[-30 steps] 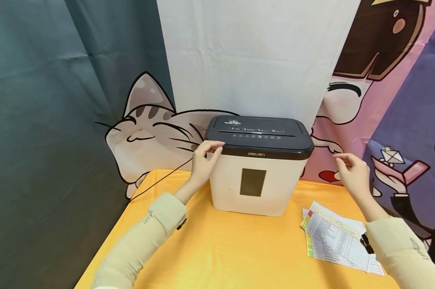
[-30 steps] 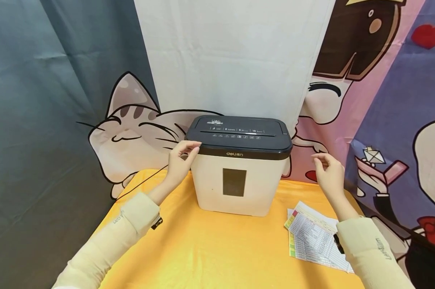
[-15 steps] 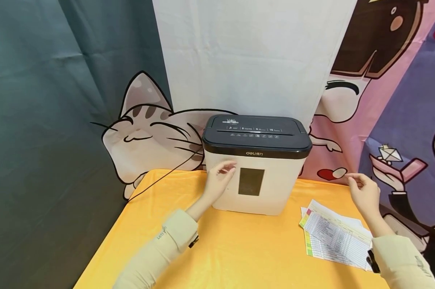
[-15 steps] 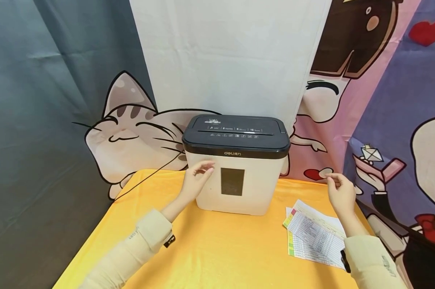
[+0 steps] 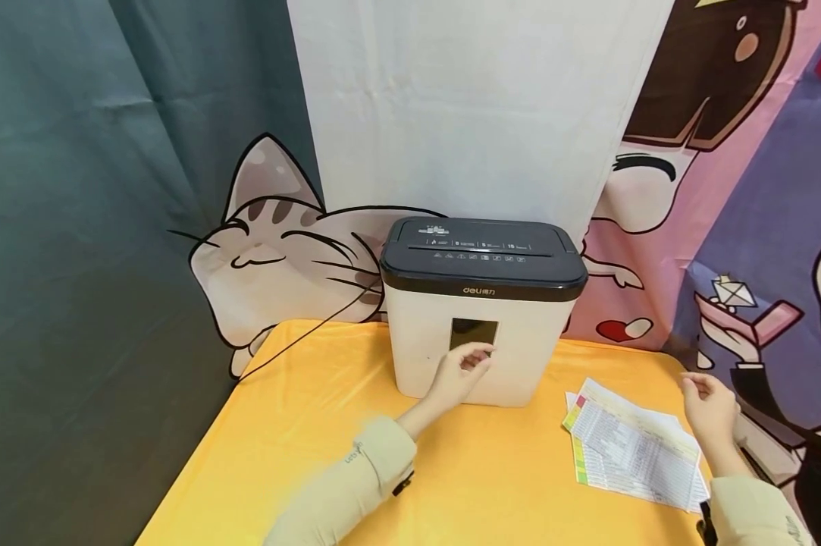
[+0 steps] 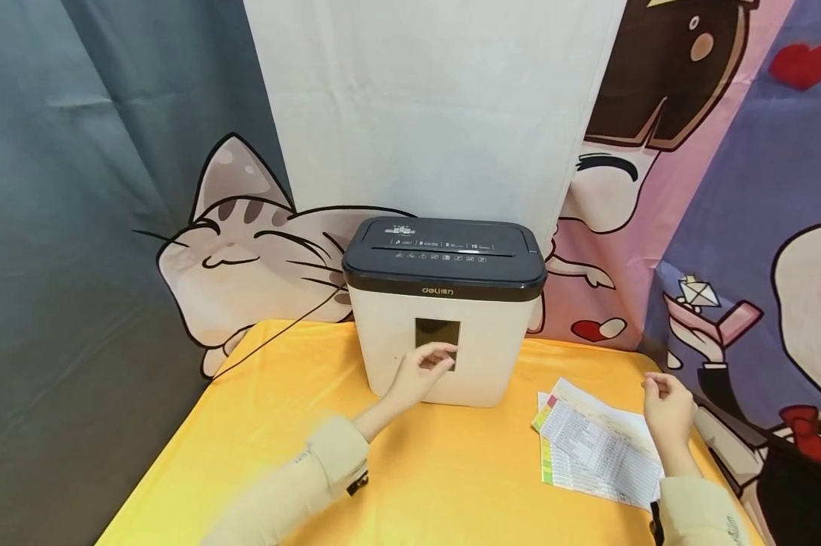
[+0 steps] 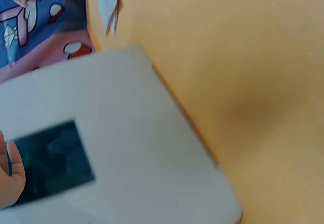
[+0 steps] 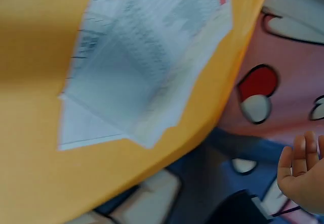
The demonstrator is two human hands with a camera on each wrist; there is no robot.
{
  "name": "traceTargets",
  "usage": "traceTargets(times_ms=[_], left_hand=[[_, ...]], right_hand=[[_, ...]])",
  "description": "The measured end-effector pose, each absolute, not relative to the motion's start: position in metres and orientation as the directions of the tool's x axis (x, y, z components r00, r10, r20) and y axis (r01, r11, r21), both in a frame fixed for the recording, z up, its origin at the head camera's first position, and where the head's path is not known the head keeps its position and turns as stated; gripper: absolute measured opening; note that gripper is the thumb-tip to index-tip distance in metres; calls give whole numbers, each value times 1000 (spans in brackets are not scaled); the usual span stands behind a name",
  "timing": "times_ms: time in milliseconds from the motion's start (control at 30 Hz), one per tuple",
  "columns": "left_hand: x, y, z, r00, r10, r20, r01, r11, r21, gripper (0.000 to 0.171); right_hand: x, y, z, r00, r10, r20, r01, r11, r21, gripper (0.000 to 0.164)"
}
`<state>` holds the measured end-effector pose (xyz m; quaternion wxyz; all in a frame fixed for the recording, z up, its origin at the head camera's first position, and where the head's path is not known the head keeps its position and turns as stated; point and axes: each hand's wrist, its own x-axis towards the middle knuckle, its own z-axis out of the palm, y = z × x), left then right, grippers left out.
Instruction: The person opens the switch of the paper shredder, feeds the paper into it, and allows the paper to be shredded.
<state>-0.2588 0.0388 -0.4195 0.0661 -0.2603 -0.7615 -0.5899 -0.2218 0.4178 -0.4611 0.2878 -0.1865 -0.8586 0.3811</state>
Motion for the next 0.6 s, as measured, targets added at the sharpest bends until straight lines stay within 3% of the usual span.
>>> traceTargets(times_ms=[267, 600], left_hand=[[-276, 96, -478, -813, 406, 419, 524, 193, 829, 21], [-266, 148, -517, -813, 529, 242, 452, 314, 835, 30]], right_hand=[[-202, 442, -500, -770, 611, 185, 298, 600, -742, 32], [-183, 450, -532, -753, 656, 53, 434, 555, -710, 35]])
